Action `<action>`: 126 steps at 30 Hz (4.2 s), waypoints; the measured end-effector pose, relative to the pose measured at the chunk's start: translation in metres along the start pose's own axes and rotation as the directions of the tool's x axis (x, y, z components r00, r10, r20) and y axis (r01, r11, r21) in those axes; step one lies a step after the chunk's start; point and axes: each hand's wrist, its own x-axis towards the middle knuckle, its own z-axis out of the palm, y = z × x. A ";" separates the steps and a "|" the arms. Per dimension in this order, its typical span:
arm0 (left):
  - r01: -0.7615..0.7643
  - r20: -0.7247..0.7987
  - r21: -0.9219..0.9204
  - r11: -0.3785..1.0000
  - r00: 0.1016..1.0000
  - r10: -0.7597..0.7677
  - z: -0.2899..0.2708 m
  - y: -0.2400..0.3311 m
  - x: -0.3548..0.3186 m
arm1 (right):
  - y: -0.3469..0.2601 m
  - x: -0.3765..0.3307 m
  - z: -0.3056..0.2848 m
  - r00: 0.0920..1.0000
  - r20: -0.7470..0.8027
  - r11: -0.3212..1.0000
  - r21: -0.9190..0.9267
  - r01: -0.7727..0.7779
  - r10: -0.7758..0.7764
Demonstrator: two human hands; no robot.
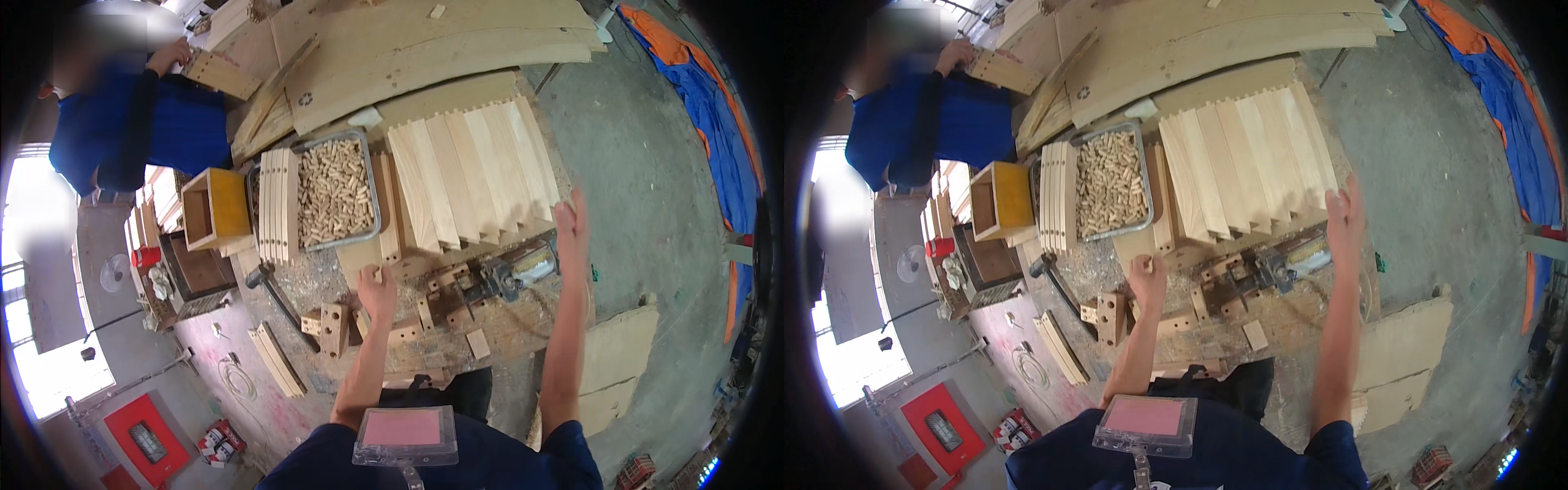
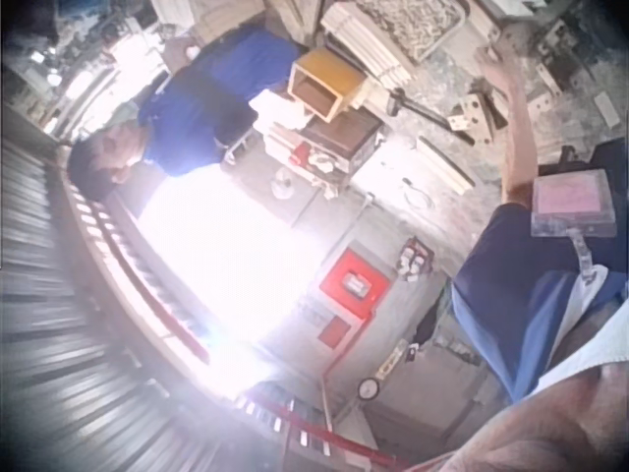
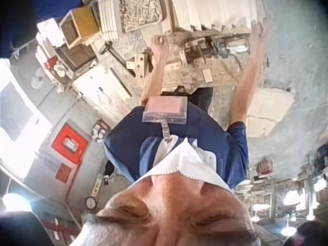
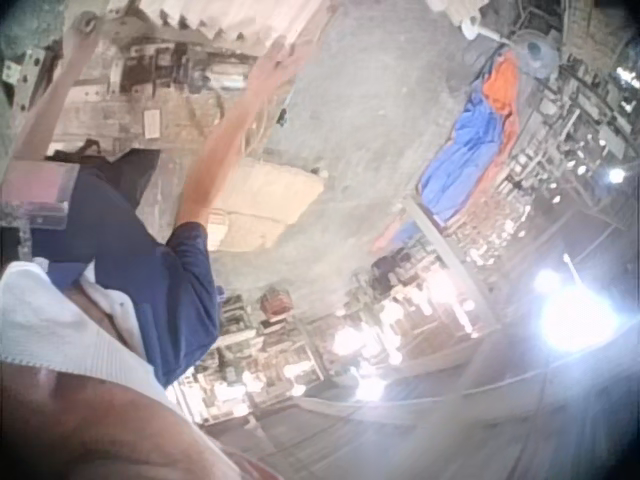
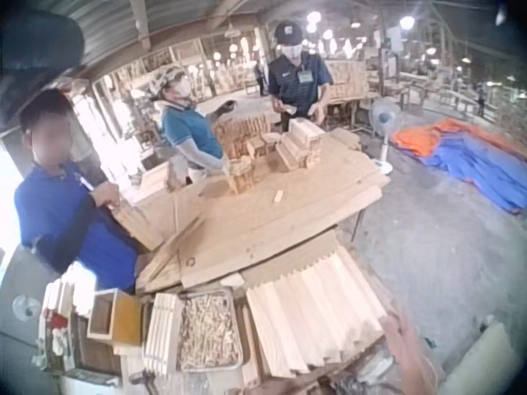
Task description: The person picks up small wooden planks from a workbench and stacks them in neat piles on a large cardboard sheet on the floor. The person repeatedly picks up planks, aligns them, and places them into growing stacks.
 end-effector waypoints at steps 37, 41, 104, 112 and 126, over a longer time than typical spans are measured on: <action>-0.249 0.187 0.058 0.967 0.954 0.235 -0.050 0.019 0.011 | 0.074 -0.367 0.061 0.834 0.544 0.628 -0.620 0.470 -0.088; -0.208 0.298 0.175 0.962 0.943 0.149 -0.031 0.039 0.034 | 0.071 -0.380 0.015 0.869 0.494 0.787 -0.535 0.307 -0.003; 0.574 0.791 -0.611 -0.545 0.471 -0.391 0.224 0.300 -0.074 | 0.076 0.175 -0.046 0.670 0.685 0.941 -0.068 -0.331 0.285; 0.564 0.703 -0.697 -0.442 0.417 -0.576 0.261 0.313 -0.083 | 0.069 0.166 -0.063 0.693 0.530 0.873 -0.305 -0.381 0.488; 0.546 0.878 -0.404 -0.733 0.457 -0.143 0.264 0.302 -0.091 | 0.088 0.179 -0.057 0.731 0.510 0.874 -0.095 -0.476 0.453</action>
